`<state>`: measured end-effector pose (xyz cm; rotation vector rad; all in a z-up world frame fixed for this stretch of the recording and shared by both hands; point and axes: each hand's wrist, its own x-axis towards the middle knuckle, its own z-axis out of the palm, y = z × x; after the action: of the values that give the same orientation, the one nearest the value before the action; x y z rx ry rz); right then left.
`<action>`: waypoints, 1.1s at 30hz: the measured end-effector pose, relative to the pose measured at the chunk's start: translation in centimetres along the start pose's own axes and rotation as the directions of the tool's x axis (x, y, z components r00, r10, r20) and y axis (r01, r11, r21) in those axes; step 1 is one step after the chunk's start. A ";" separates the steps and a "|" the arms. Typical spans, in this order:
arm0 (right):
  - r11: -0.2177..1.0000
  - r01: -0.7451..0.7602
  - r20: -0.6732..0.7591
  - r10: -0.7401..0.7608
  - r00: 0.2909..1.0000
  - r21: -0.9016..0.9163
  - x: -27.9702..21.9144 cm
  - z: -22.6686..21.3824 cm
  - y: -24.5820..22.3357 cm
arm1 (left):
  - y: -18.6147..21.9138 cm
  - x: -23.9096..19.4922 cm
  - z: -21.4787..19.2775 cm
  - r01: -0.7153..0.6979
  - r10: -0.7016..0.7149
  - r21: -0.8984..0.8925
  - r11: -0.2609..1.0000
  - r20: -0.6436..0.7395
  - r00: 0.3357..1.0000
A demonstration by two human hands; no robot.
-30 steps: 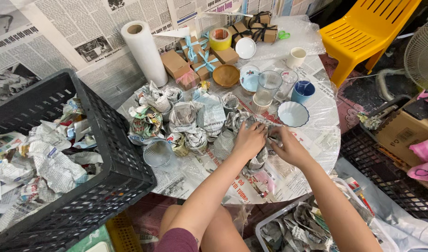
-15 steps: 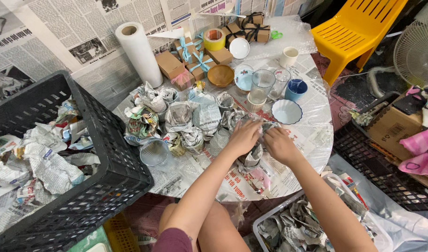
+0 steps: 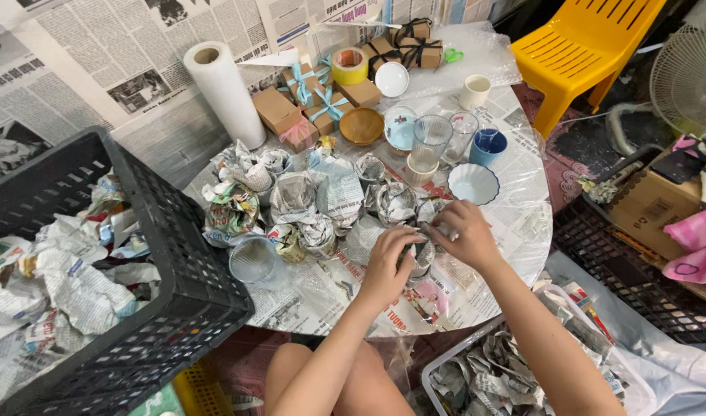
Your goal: The person sits on the floor and wraps small ceramic bowls and cups with newspaper. They fold the paper around each item and place the wrapped objects into a plastic bin. The workspace includes a table with more ceramics and a crate of newspaper.
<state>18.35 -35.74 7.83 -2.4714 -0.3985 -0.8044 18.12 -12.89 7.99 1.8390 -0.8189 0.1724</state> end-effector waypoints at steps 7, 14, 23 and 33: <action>0.926 -0.364 -0.327 0.315 0.891 -0.099 3.5 0.8 12.7 | -1.3 -0.9 0.5 -0.023 0.028 0.106 0.994 -0.049 0.998; 0.722 -0.336 -0.060 0.380 0.923 -0.605 7.6 1.6 23.3 | -2.5 -2.1 0.7 -0.015 0.006 0.173 0.985 0.053 0.999; 0.757 -0.346 -0.065 0.375 0.925 -0.554 7.5 2.2 23.7 | -3.3 -2.3 1.9 -0.063 0.030 0.248 0.967 0.138 0.990; 0.958 -0.280 -0.417 0.231 0.879 -0.060 3.9 -6.5 10.2 | -2.1 -2.1 1.7 -0.141 0.145 0.256 0.956 0.001 0.989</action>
<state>22.65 -47.28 10.99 -2.3092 0.1305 -1.2190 17.37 -12.99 4.66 2.0148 -0.9532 0.4033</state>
